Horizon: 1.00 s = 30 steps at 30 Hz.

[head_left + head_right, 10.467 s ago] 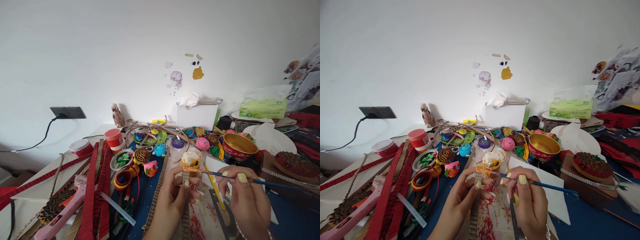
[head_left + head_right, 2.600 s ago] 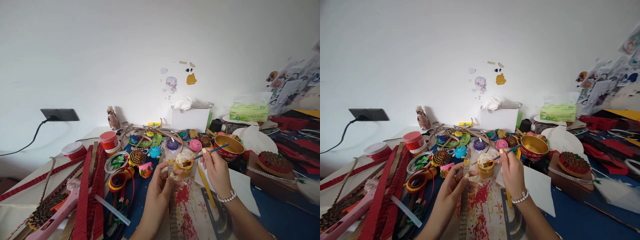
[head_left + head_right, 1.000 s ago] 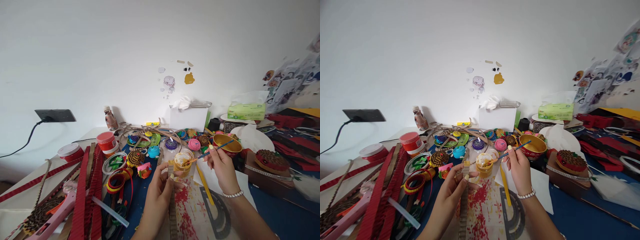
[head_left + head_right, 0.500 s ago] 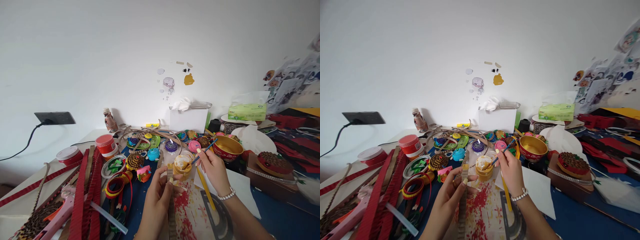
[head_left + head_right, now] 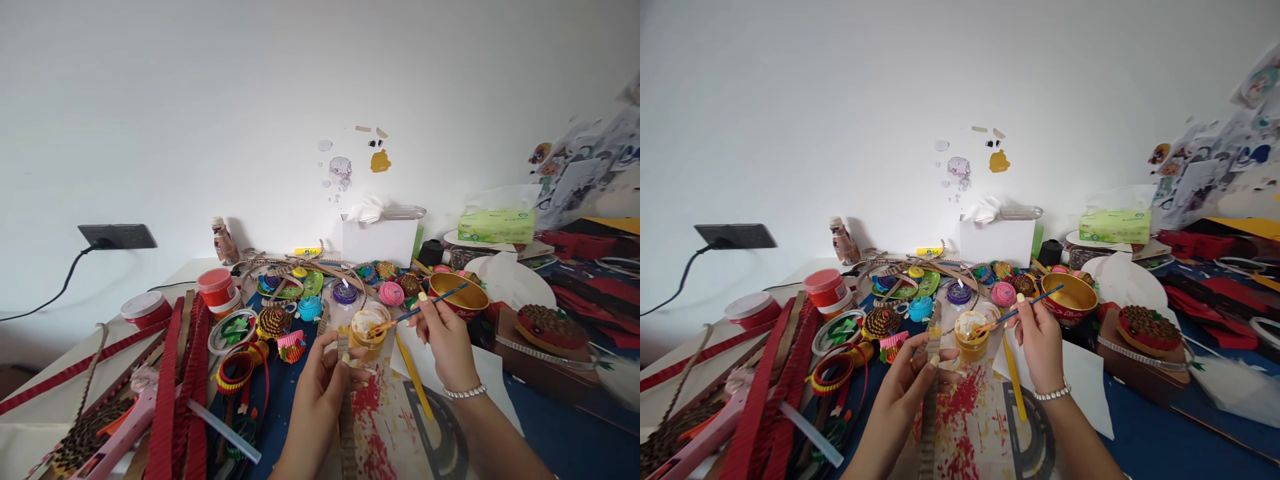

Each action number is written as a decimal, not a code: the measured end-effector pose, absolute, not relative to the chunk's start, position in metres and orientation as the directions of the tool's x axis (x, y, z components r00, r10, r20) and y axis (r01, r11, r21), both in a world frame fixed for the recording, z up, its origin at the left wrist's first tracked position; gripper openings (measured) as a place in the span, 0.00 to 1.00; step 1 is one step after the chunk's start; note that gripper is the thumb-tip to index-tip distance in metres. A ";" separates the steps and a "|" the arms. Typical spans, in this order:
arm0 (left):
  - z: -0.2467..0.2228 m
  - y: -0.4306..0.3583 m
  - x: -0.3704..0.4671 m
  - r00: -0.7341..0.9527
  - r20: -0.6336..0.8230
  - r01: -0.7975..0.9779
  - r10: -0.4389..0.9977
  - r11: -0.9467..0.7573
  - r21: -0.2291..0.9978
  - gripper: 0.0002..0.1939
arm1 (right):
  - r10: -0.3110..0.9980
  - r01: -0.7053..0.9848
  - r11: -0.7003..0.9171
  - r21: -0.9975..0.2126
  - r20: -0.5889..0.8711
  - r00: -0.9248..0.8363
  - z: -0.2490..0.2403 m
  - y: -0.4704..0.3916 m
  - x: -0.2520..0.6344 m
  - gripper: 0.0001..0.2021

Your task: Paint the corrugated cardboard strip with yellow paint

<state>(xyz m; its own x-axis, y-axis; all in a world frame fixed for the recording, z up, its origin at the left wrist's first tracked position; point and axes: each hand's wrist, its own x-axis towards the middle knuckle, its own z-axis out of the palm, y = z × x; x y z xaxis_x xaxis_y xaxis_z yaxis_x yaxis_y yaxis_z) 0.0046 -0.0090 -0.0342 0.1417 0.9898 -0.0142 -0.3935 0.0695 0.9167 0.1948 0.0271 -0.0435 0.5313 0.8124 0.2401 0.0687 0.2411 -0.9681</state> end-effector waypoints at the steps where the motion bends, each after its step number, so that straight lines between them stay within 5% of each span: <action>1: -0.035 -0.008 0.005 0.147 -0.020 -0.399 0.989 0.078 0.914 0.17 | 0.808 0.048 0.248 -0.968 0.234 0.540 -0.042 0.026 0.195 0.19; 10: -0.033 -0.008 0.004 0.120 -0.108 -0.472 0.987 0.152 0.869 0.16 | 0.804 -0.122 0.311 -0.943 0.192 0.563 -0.026 0.005 0.184 0.17; 17: -0.043 -0.002 0.000 0.163 -0.034 -0.407 0.986 0.099 0.908 0.10 | 0.840 -0.247 0.379 -0.892 0.220 0.496 -0.020 -0.013 0.176 0.15; 30: -0.050 -0.001 0.002 0.129 -0.087 -0.432 0.988 0.134 0.892 0.11 | 0.679 0.166 0.636 -0.754 0.649 0.343 -0.031 -0.028 0.167 0.11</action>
